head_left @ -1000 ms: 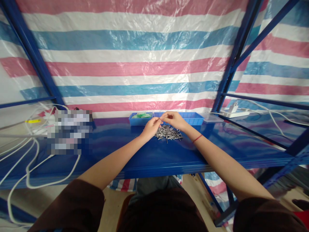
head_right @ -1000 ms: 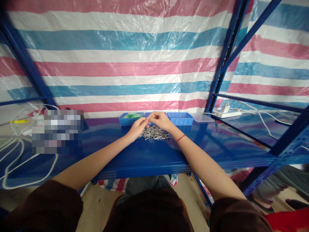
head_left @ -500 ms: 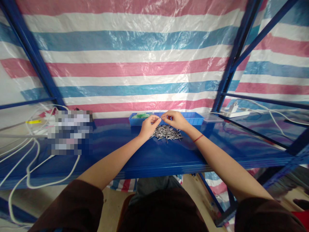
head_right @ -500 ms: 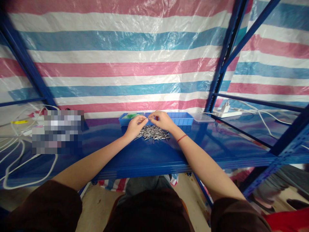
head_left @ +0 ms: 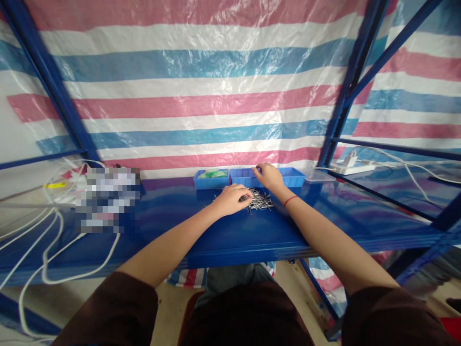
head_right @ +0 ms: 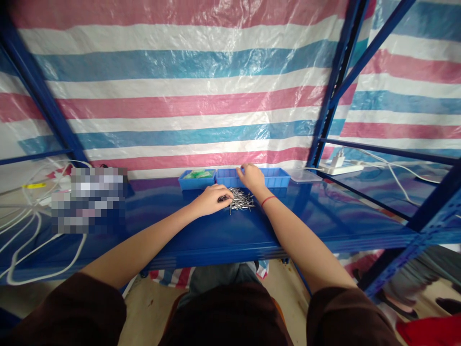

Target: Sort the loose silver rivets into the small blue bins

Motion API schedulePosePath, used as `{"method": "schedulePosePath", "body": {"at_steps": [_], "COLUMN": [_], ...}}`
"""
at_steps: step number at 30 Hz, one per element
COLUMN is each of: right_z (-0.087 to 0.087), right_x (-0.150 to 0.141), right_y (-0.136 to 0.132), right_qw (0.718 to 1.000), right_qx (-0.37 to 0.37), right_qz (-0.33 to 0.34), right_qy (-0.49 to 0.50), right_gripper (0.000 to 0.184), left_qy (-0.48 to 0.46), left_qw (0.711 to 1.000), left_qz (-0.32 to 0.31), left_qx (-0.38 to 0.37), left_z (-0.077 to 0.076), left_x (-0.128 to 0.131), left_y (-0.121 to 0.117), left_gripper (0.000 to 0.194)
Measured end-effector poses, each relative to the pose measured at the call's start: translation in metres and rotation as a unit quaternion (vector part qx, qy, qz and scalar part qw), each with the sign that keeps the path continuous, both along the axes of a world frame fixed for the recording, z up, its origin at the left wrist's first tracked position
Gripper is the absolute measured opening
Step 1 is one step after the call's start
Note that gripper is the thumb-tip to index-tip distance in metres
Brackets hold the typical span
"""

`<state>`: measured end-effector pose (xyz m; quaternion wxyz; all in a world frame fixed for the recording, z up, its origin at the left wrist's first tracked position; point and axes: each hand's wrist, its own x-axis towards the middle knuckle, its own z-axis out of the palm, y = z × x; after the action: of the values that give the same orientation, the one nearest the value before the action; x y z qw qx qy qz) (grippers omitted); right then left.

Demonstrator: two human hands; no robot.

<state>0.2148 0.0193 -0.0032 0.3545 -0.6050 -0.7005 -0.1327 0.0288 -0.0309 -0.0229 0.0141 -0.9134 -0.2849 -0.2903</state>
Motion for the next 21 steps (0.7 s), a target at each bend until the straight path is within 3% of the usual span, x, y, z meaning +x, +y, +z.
{"method": "schedulePosePath", "body": {"at_steps": [9,21], "right_z": [-0.001,-0.002], "right_x": [-0.004,-0.014], "right_y": [-0.009,-0.015], "right_qw": [0.997,0.991], "right_qx": [-0.015,-0.008], "right_qz": [0.077,0.133], "right_qy": [0.015,-0.012], "right_gripper": [0.026,0.026], "left_qy": [0.139,0.233], "left_qw": [0.989,0.957], "left_qz": [-0.008,0.015], "left_qx": [0.057,0.172], "left_z": [0.004,0.001], "left_x": [0.011,0.014], "left_y": [-0.019,-0.014], "left_gripper": [0.02,0.018]}}
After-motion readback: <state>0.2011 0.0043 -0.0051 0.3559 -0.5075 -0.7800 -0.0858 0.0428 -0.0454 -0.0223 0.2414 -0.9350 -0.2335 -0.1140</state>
